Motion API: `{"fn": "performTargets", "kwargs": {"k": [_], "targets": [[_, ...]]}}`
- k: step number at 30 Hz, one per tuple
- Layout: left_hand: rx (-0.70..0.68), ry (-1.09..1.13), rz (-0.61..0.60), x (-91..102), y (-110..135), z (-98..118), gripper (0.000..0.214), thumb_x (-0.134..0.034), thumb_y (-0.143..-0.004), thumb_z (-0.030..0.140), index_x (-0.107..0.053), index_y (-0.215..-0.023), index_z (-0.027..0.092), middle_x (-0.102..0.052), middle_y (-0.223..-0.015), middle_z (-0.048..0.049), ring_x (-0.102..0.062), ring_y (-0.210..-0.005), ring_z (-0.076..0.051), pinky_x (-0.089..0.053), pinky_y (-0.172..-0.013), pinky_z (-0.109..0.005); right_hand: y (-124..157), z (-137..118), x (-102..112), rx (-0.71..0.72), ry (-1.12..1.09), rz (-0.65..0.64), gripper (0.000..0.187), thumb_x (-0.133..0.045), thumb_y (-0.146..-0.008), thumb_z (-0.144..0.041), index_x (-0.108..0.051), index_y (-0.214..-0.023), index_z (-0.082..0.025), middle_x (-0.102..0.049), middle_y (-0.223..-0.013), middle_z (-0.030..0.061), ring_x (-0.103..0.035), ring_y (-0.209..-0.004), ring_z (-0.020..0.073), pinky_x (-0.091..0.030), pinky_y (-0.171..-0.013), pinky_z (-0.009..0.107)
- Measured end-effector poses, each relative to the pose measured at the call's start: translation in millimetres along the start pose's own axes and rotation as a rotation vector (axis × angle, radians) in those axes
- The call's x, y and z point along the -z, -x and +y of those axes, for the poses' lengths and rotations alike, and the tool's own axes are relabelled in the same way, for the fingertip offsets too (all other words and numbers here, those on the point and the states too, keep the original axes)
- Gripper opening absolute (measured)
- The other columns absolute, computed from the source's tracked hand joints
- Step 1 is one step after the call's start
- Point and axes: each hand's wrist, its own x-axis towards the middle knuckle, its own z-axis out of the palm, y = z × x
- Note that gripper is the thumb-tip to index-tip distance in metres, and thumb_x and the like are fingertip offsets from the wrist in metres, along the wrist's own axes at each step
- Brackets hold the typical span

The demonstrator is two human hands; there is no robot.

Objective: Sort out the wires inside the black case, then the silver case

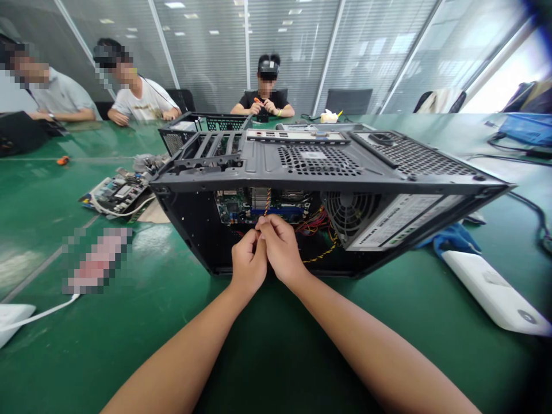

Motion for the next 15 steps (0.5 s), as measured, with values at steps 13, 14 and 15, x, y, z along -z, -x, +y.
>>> {"fn": "performTargets", "kwargs": {"k": [13,14,15], "targets": [[0.015,0.011,-0.007,-0.1,0.0,-1.7,0.033,-0.050,-0.095,0.038,-0.048,-0.068,0.018,-0.046,-0.062,0.0037,-0.040,-0.059,-0.010,-0.033,-0.055,-0.022,0.1,0.5,0.1,-0.011,0.007,-0.004,0.027,-0.052,-0.088,-0.035,-0.047,-0.065,-0.022,-0.043,-0.063,-0.0038,-0.041,-0.062,0.0128,-0.035,-0.059,0.028],[0.017,0.011,-0.008,-0.1,0.1,-1.5,0.033,-0.050,-0.095,0.038,-0.049,-0.069,0.018,-0.046,-0.062,0.0037,-0.040,-0.059,-0.010,-0.033,-0.055,-0.022,0.1,0.8,0.0,-0.010,0.006,-0.004,0.026,-0.052,-0.088,-0.035,-0.047,-0.065,-0.022,-0.043,-0.063,-0.0040,-0.041,-0.062,0.0127,-0.035,-0.060,0.028],[0.018,0.012,-0.009,-0.2,0.2,-1.2,0.033,-0.050,-0.095,0.037,-0.049,-0.069,0.018,-0.045,-0.062,0.0037,-0.040,-0.059,-0.010,-0.033,-0.055,-0.022,-0.1,1.2,-0.2,-0.010,0.004,-0.004,0.026,-0.052,-0.087,-0.035,-0.047,-0.065,-0.022,-0.043,-0.063,-0.0041,-0.041,-0.061,0.0126,-0.035,-0.060,0.028]]}}
